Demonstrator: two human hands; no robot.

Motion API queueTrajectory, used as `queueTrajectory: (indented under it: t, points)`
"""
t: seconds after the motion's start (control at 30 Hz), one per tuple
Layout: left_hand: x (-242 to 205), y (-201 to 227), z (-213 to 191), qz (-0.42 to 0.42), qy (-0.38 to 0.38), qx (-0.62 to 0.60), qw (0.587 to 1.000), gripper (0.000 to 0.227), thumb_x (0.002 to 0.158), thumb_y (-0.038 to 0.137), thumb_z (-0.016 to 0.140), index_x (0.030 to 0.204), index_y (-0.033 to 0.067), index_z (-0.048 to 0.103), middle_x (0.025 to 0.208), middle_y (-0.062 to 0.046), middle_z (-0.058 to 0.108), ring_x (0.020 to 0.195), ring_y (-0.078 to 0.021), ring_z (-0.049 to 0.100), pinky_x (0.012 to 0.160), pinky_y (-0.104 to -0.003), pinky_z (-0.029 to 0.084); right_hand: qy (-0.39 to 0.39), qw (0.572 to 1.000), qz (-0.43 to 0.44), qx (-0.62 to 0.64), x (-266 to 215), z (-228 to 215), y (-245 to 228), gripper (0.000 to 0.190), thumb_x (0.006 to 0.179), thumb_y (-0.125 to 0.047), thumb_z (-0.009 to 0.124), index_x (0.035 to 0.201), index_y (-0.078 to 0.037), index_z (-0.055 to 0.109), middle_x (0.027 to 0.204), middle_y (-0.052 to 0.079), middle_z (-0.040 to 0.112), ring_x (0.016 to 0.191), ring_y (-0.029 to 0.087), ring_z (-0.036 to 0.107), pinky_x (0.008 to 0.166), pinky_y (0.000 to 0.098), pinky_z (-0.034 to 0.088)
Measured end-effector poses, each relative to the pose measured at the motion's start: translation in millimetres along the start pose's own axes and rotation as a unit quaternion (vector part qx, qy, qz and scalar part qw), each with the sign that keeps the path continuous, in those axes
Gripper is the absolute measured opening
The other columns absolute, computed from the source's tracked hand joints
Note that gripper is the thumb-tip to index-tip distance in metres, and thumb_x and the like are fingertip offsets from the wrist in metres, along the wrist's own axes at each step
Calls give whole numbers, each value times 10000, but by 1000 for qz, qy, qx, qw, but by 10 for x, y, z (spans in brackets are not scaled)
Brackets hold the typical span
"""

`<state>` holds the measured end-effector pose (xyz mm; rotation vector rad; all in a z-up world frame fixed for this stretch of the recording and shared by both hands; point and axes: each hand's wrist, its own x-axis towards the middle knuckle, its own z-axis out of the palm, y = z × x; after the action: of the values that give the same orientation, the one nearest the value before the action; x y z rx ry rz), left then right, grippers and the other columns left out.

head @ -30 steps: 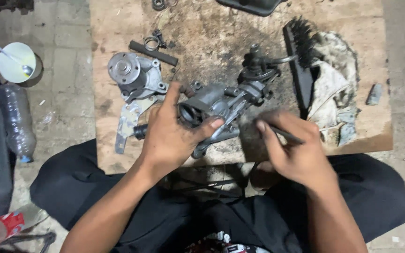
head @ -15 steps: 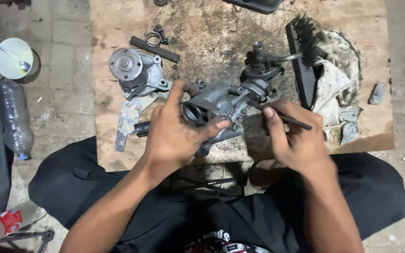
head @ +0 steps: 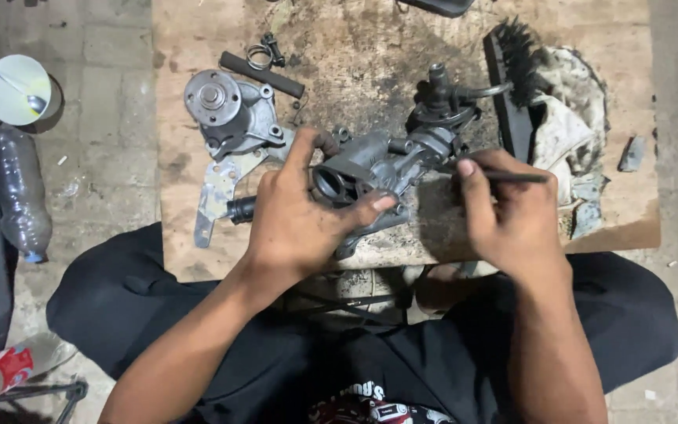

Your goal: The person cleans a carburetor using a wire brush and a rag. They scrub various parts of the carburetor and then wipe it down with the rag.

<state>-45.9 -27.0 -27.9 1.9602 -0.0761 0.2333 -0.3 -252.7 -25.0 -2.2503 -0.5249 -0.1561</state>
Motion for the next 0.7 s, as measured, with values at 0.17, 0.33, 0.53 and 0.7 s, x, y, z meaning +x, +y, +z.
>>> queueTrajectory:
  t: [0.17,0.33,0.53,0.7]
  points:
    - [20,32,-20,51,4,-45,998,671,806,499,706,1090,-61,472,733,-131,789,333,-134,547,339,-234,420,2,996,-82,27,-12,83,-106,66,978,113,594,943,98,648,787,131,627,599,170,489,557,273,406]
    - [20,-36,0,13,3,-33,999,791,764,548,713,1196,-69,472,686,-74,756,331,-137,571,324,-251,427,17,997,-70,-37,13,-41,-127,80,995,119,590,1011,117,668,788,164,655,582,222,532,576,315,431]
    - [61,-41,47,-11,5,2,1000,930,716,648,665,1203,-110,435,702,-94,777,305,-146,534,303,-286,433,-30,999,-26,-27,-13,-153,-121,104,1006,50,587,963,81,676,704,107,642,521,173,480,512,284,390]
    - [0,-93,10,66,8,-66,996,730,789,435,763,1182,-83,431,792,-101,789,372,-145,587,322,-241,433,-16,995,-98,-25,-25,-3,-82,101,996,113,578,1047,112,666,842,164,648,609,241,530,596,331,436]
